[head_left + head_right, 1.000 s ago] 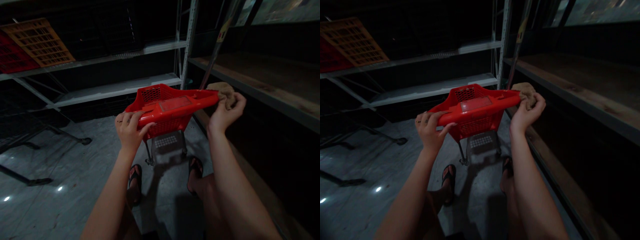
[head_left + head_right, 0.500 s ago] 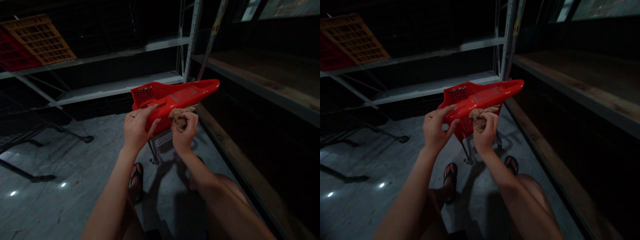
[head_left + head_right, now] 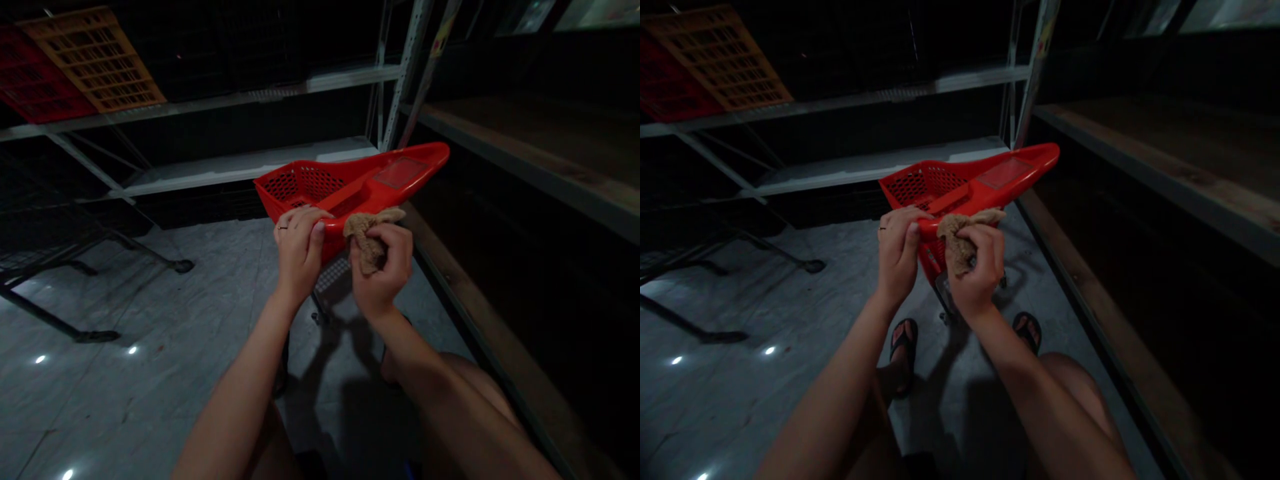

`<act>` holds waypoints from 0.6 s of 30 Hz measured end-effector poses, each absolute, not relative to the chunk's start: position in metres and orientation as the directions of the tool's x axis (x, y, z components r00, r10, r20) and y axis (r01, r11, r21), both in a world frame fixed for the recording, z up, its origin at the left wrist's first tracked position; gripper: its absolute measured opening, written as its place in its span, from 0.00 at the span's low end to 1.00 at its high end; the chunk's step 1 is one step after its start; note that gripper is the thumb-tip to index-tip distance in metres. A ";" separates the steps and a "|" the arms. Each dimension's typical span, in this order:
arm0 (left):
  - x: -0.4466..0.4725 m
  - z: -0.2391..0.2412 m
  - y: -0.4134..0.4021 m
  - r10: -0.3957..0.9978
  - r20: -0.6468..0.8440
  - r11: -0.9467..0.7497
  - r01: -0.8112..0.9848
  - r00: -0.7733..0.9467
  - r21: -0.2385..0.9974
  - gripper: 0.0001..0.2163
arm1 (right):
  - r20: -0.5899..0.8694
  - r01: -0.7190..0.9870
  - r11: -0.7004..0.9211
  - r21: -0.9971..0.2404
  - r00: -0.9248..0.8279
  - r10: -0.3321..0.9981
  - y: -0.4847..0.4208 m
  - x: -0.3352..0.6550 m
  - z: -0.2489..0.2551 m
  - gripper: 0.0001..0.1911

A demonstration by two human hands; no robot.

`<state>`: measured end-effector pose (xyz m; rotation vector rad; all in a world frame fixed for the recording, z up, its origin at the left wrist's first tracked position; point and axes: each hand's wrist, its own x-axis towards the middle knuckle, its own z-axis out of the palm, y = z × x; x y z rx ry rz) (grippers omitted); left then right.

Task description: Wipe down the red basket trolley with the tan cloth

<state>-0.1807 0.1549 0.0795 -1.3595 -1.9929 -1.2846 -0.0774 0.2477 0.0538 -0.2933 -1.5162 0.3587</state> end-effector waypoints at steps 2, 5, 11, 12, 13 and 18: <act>-0.178 0.085 0.151 0.540 0.737 0.072 0.894 -0.407 0.441 0.25 | 0.925 -0.005 0.926 -0.377 0.052 0.377 0.263 -0.073 0.057 0.05; -0.185 0.085 0.151 0.638 0.697 0.018 0.911 -0.329 0.413 0.27 | 0.898 0.073 0.901 -0.428 0.144 0.415 0.300 -0.069 0.064 0.08; -0.224 0.053 0.166 0.608 0.689 0.045 0.883 -0.395 0.467 0.36 | 0.897 0.028 0.898 -0.439 0.076 0.436 0.297 -0.060 0.081 0.06; -0.228 0.048 0.167 0.603 0.679 0.073 0.876 -0.419 0.476 0.37 | 0.915 0.014 0.915 -0.403 0.038 0.402 0.285 -0.057 0.083 0.07; -0.230 0.045 0.168 0.598 0.667 0.105 0.868 -0.444 0.485 0.38 | 0.930 0.003 0.930 -0.367 -0.004 0.367 0.273 -0.054 0.084 0.07; -0.217 0.044 0.168 0.584 0.643 0.187 0.853 -0.495 0.486 0.36 | 0.950 0.015 0.961 -0.278 -0.144 0.277 0.250 -0.043 0.082 0.07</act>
